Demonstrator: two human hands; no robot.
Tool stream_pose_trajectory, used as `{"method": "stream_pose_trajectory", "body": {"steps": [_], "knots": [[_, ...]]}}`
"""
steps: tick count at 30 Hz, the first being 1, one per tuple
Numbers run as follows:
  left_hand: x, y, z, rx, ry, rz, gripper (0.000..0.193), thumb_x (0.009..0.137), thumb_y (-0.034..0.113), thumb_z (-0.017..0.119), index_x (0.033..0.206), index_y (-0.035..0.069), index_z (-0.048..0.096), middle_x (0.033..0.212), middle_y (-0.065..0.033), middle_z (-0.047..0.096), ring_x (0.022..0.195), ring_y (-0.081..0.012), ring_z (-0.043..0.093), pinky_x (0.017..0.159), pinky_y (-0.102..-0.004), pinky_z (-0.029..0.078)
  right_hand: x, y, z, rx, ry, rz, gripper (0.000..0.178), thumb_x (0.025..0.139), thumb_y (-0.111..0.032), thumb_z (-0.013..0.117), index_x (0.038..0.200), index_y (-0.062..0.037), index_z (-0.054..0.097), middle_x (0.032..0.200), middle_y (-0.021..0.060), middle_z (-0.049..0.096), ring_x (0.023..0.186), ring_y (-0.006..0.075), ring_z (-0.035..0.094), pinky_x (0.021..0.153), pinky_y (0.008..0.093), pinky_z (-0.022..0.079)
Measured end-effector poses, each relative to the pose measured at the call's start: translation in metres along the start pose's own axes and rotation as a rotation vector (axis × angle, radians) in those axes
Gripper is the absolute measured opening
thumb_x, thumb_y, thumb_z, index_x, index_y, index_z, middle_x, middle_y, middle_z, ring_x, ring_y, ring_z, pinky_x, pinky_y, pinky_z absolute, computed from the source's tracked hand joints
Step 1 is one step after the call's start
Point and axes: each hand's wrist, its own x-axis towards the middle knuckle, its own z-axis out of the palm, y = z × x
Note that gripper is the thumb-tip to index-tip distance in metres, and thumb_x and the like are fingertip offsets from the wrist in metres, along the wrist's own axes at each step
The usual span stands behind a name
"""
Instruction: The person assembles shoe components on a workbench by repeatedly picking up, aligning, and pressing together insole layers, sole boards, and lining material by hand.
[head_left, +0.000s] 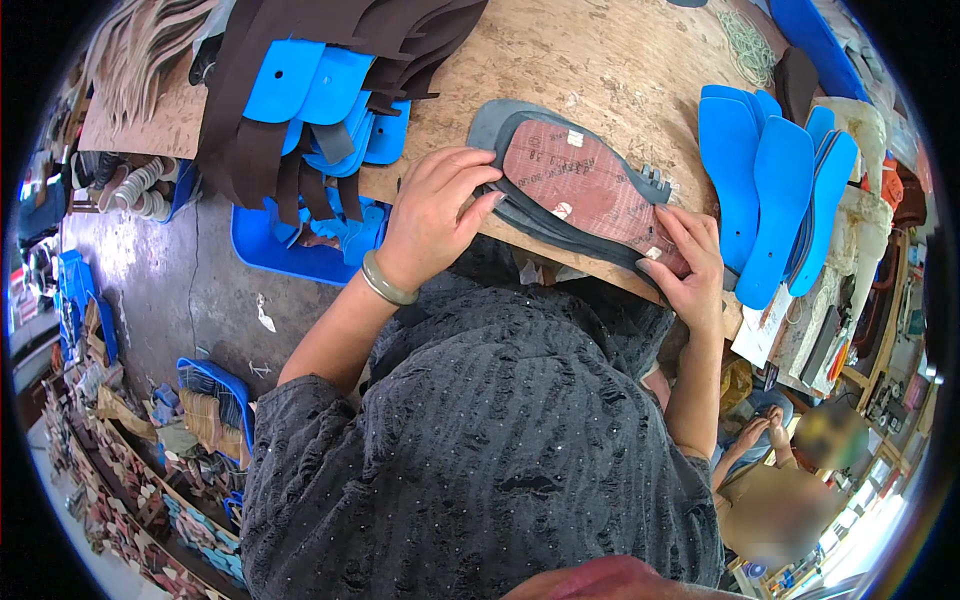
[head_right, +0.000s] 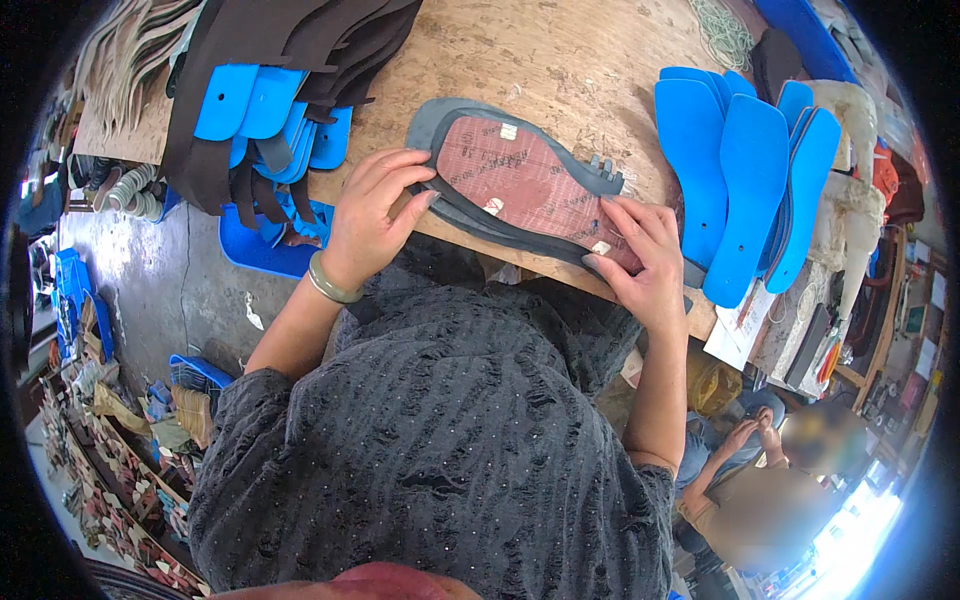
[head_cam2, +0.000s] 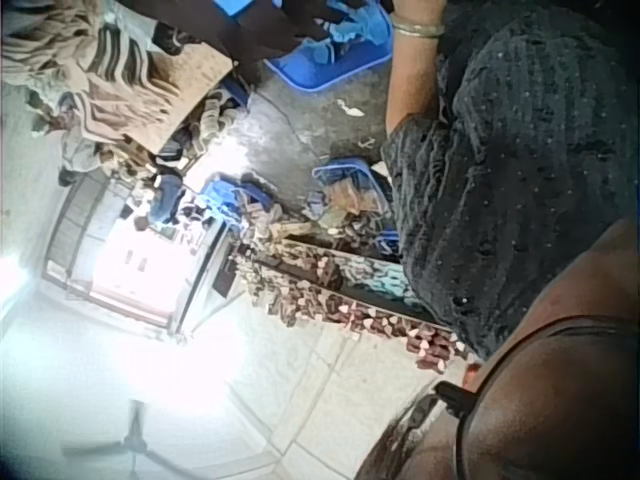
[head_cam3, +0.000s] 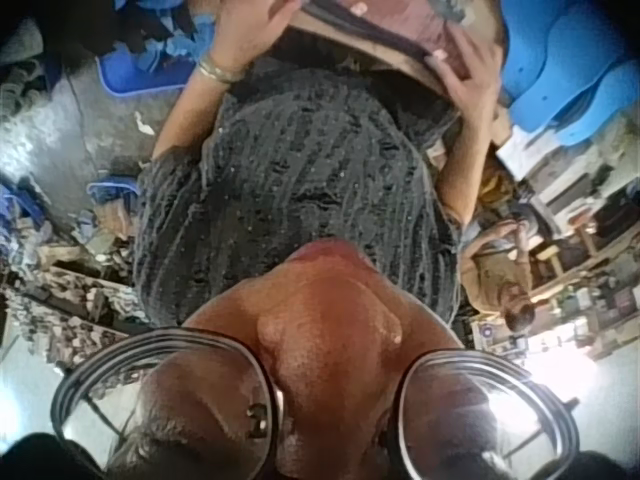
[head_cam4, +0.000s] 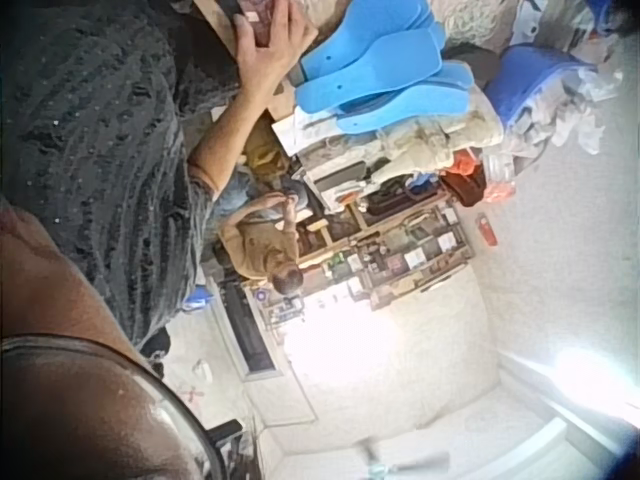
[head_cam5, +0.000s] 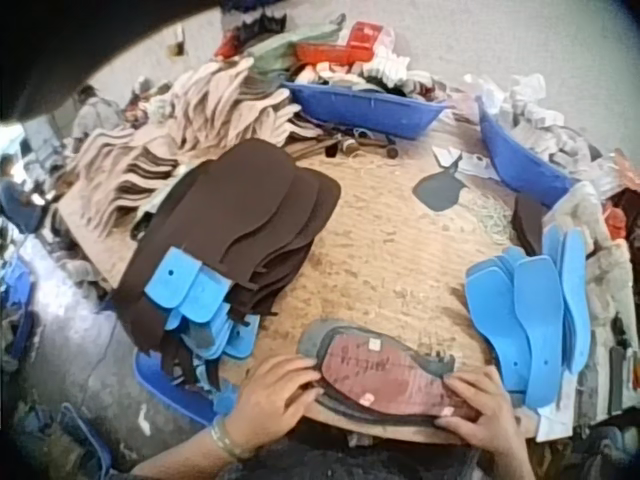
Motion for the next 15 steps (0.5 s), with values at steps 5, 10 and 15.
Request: {"method": "stream_pose_trajectory", "body": {"steps": [5, 10, 15], "knots": [[0.0013, 0.0, 0.0007, 0.008, -0.006, 0.006, 0.025, 0.08, 0.009, 0.074, 0.103, 0.004, 0.067, 0.115, -0.011, 0.066, 0.109, -0.0327, 0.06, 0.094, -0.0423, 0.047, 0.0007, 0.005, 0.0005, 0.003, -0.014, -0.007, 0.061, 0.065, -0.015, 0.08, 0.124, -0.0062, 0.067, 0.124, 0.0089, 0.064, 0.106, 0.03, 0.055, 0.096, 0.039, 0.046], [0.001, 0.0012, 0.0016, 0.023, 0.009, 0.005, 0.025, 0.079, 0.009, 0.074, 0.102, 0.004, 0.067, 0.113, -0.0103, 0.066, 0.108, -0.0326, 0.061, 0.093, -0.0427, 0.047, 0.0006, 0.0071, 0.0005, 0.014, -0.022, 0.001, 0.06, 0.066, -0.015, 0.08, 0.124, -0.006, 0.066, 0.125, 0.0094, 0.064, 0.106, 0.0305, 0.055, 0.095, 0.0391, 0.046], [0.002, 0.0028, 0.0005, 0.03, -0.014, -0.013, 0.024, 0.081, 0.009, 0.074, 0.104, 0.005, 0.068, 0.117, -0.0109, 0.066, 0.11, -0.0323, 0.06, 0.095, -0.0403, 0.047, 0.0015, 0.0055, 0.0004, 0.03, -0.027, 0.014, 0.06, 0.066, -0.014, 0.079, 0.124, -0.0062, 0.066, 0.125, 0.0095, 0.064, 0.108, 0.0309, 0.055, 0.097, 0.0401, 0.046]]}}
